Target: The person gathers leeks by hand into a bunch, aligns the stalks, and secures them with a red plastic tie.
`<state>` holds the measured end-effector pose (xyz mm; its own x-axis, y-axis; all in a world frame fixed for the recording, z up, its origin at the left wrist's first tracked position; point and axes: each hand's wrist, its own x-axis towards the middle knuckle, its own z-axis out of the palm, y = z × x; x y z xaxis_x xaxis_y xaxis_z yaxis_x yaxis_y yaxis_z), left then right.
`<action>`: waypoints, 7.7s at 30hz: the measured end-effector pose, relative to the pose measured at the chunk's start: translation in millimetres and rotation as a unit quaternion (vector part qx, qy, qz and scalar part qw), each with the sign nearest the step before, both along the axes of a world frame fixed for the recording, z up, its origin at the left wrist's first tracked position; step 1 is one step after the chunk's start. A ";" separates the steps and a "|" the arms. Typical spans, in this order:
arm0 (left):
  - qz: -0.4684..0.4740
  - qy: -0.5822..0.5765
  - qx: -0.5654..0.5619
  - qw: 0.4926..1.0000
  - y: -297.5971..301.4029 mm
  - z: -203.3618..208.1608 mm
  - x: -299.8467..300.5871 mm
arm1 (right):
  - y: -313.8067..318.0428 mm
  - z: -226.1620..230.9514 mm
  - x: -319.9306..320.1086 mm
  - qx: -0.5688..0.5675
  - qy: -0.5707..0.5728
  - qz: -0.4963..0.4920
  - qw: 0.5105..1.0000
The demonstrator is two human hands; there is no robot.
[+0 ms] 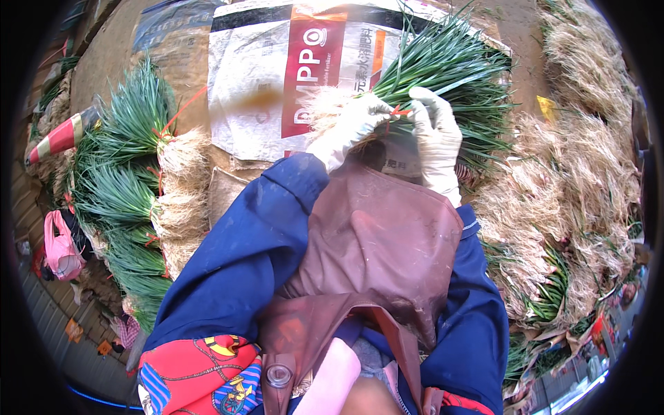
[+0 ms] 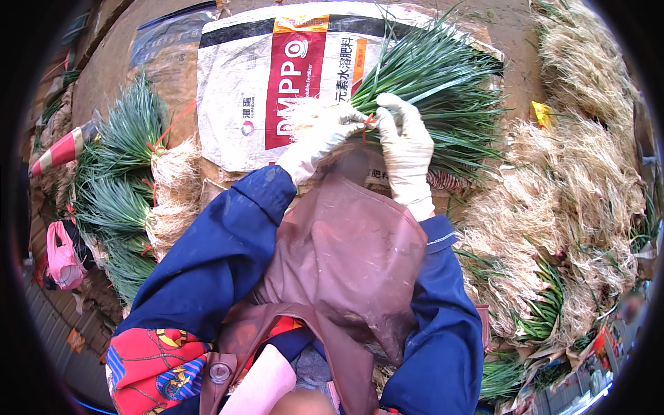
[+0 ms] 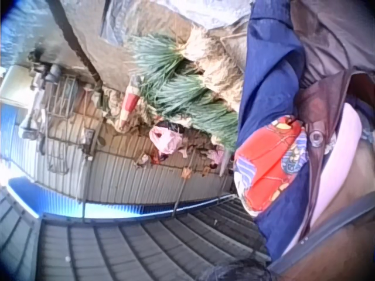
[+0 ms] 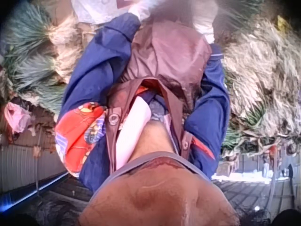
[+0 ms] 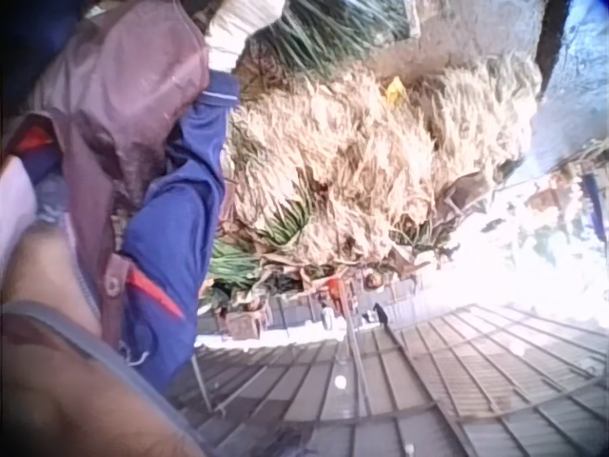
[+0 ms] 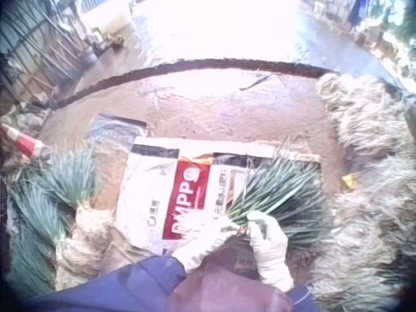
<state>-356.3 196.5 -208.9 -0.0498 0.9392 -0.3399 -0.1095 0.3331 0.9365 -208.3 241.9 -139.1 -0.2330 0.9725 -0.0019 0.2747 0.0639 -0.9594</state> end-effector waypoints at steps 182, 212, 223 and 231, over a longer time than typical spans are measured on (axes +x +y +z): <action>-0.081 0.610 0.139 0.776 23.8 -13.6 -32.0 | 95.1 -78.6 -66.3 -0.178 0.011 0.158 0.971; -0.151 0.672 0.040 0.724 34.0 -9.3 -14.1 | 75.1 -67.5 -70.4 -0.254 0.078 0.161 0.951; -0.099 0.649 0.097 0.748 35.9 -30.9 -10.8 | 74.4 -77.7 -66.1 -0.180 0.075 0.129 0.972; -0.076 0.836 0.138 0.526 35.3 -29.1 -3.1 | 74.1 -73.8 -64.5 -0.197 0.038 0.150 0.968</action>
